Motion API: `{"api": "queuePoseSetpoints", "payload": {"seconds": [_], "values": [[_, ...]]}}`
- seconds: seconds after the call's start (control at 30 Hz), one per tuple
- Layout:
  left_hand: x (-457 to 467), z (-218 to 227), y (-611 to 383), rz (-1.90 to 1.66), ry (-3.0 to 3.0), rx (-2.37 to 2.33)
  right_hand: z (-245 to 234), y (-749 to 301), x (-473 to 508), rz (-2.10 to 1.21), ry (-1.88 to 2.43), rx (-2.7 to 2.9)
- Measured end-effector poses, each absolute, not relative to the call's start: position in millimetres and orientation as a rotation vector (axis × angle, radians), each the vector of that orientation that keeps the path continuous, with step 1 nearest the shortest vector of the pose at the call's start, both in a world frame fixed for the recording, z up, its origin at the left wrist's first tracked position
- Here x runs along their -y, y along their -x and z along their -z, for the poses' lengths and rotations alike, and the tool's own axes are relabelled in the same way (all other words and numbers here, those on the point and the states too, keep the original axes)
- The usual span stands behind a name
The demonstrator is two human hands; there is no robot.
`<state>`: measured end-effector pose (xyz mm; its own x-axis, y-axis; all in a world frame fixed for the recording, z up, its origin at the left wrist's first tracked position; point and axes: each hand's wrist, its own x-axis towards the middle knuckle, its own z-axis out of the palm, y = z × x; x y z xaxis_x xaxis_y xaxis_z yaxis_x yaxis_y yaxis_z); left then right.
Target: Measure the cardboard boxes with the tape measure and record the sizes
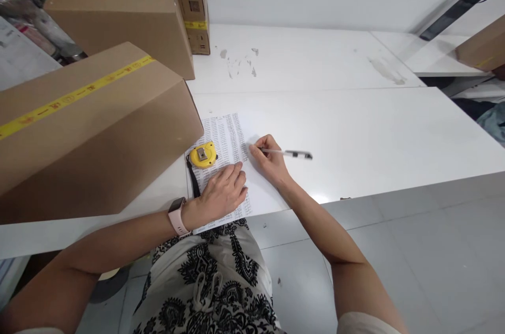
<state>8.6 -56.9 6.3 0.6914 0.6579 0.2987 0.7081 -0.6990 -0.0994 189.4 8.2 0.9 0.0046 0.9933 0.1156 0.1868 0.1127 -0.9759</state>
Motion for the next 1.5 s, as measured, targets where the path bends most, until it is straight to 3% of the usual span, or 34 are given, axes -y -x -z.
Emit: {"api": "queuePoseSetpoints", "payload": {"seconds": [0.2,0.53,1.5], "values": [[56,-9,-9,0.328,2.718,1.127,2,-190,-9,-1.099,1.237,1.431],[57,-10,-9,0.358,2.691,1.118,-10,-187,-2,-0.88,1.453,1.606],[56,-10,-9,0.318,2.725,1.132,-9,-186,-4,-0.86,1.455,1.634]]}}
